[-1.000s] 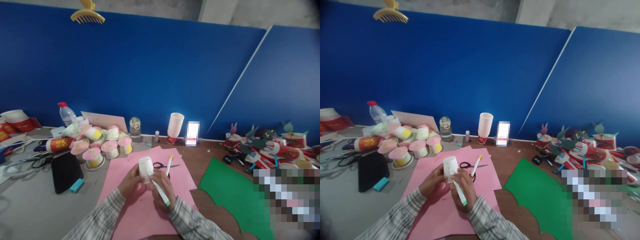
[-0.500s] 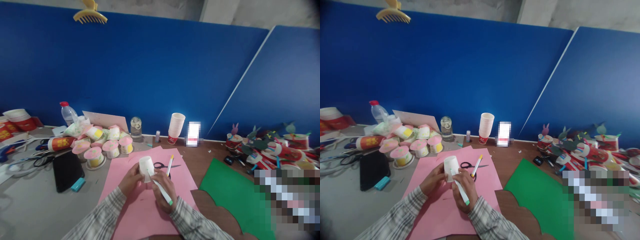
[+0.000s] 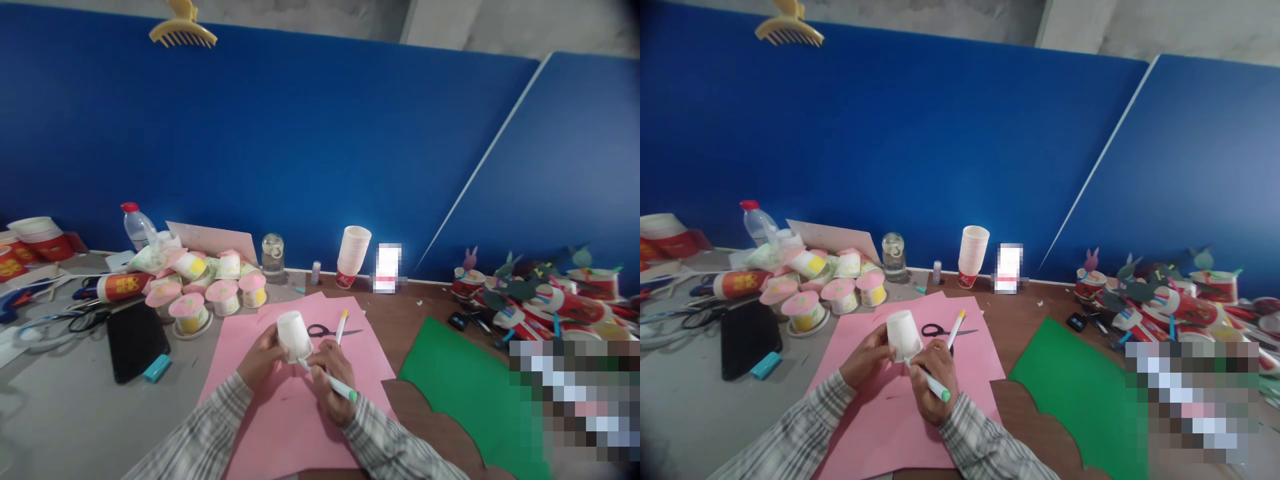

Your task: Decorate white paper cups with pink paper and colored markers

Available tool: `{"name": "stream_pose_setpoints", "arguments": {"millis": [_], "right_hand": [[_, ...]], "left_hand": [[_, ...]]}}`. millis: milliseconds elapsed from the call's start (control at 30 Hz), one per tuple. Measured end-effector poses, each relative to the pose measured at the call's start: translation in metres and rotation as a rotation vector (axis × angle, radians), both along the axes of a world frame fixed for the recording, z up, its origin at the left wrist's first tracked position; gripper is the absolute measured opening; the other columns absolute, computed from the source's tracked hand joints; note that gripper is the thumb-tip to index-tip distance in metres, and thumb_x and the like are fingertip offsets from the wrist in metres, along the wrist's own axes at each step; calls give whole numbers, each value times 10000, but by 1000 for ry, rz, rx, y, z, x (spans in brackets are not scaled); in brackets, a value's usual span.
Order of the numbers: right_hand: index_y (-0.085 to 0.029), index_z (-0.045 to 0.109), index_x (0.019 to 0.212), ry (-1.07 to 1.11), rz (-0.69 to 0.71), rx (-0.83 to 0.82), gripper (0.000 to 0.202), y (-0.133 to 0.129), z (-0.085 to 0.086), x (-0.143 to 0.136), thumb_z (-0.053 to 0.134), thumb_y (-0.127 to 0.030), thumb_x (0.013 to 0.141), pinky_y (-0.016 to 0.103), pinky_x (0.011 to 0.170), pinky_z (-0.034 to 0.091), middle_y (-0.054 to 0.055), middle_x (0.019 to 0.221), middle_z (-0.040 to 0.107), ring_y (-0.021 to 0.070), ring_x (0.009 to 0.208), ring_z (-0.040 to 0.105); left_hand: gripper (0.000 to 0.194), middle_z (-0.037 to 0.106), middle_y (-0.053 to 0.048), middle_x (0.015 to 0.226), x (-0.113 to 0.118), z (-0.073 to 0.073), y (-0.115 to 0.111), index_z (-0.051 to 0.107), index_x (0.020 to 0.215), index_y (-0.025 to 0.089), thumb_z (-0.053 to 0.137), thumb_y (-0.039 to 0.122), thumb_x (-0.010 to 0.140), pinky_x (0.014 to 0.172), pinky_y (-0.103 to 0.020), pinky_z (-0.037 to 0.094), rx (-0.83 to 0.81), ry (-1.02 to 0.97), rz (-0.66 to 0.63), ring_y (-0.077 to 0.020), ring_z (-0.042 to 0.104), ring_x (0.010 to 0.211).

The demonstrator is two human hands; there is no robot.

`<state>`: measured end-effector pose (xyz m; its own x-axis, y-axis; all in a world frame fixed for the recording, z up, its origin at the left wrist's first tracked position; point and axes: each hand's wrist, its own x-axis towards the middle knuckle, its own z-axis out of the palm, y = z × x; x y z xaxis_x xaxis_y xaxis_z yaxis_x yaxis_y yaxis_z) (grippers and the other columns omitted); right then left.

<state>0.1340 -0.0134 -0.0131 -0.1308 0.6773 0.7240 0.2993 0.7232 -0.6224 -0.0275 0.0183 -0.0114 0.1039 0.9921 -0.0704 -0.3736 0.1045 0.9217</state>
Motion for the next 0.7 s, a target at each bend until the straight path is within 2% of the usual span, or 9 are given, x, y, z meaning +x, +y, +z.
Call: {"name": "stream_pose_setpoints", "arguments": {"millis": [100,300,700], "right_hand": [[-219,600,707,30,-6,-28,220,0,-1,1,436,-284,839,350,664,482,-16,615,548,178,636,538],[-220,591,859,91,-50,-3,161,2,-4,-1,490,-343,833,353,701,502,9,740,591,201,739,579],[-229,618,915,57,-59,27,184,1,-5,-1,502,-354,847,349,735,568,55,875,682,229,860,660]], "left_hand": [[456,614,17,680,0,-1,0,591,856,185,662,167,406,523,-255,413,6,5,-1,-161,538,627],[494,633,1,743,-1,-1,0,579,902,193,669,185,416,554,-271,425,9,15,-32,-175,547,665],[539,636,-3,776,-1,-2,0,563,935,190,684,204,410,583,-279,439,22,52,-63,-200,559,720]]}}
